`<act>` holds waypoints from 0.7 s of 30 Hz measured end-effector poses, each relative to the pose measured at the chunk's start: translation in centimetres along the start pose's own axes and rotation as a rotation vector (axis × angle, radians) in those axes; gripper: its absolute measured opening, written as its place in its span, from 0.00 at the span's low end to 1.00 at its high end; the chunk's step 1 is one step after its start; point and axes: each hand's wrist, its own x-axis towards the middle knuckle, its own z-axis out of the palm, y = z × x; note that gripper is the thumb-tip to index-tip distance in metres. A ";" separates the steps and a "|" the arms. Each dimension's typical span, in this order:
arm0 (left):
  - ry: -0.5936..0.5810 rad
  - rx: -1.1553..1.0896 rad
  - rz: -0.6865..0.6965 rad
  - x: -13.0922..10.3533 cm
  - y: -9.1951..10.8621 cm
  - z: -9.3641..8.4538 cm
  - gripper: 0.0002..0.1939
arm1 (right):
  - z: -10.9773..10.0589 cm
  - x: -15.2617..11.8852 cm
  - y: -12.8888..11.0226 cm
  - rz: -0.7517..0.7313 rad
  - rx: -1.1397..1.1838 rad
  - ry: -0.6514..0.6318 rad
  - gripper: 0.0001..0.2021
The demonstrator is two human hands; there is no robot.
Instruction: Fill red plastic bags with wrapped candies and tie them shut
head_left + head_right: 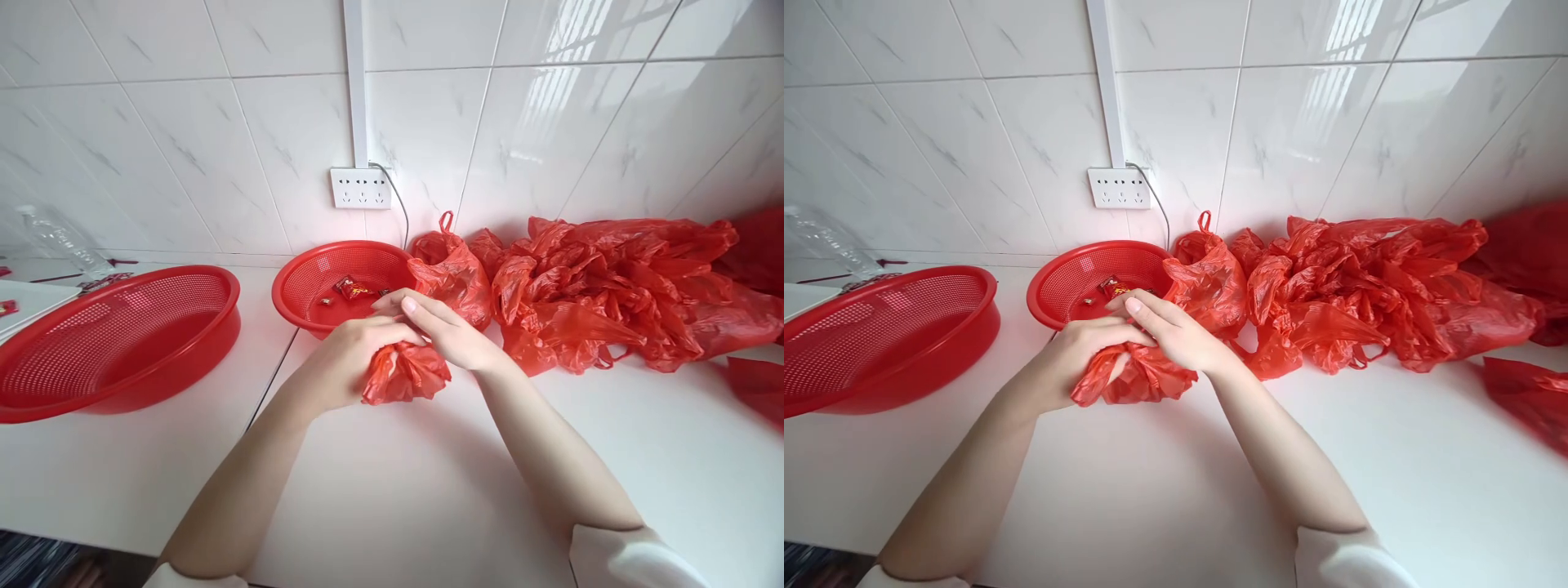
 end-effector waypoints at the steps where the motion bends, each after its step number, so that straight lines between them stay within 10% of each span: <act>1: 0.118 0.123 0.023 0.1 -0.4 0.3 0.12 | 0.2 0.4 0.7 0.005 0.040 -0.015 0.17; 5: 0.536 0.441 0.039 0.5 -1.8 1.5 0.15 | 0.1 1.1 2.1 0.008 0.177 -0.059 0.12; 10: 0.592 0.375 0.039 0.5 -1.9 1.7 0.13 | -1.1 0.8 1.9 -0.015 0.133 -0.045 0.09; 14: 0.387 0.020 0.091 0.6 -2.0 0.8 0.09 | -2.6 0.8 1.7 0.006 0.236 0.198 0.07; 21: -0.142 -0.359 0.001 0.6 -2.1 -1.2 0.13 | -3.7 0.7 0.9 0.122 0.465 0.231 0.06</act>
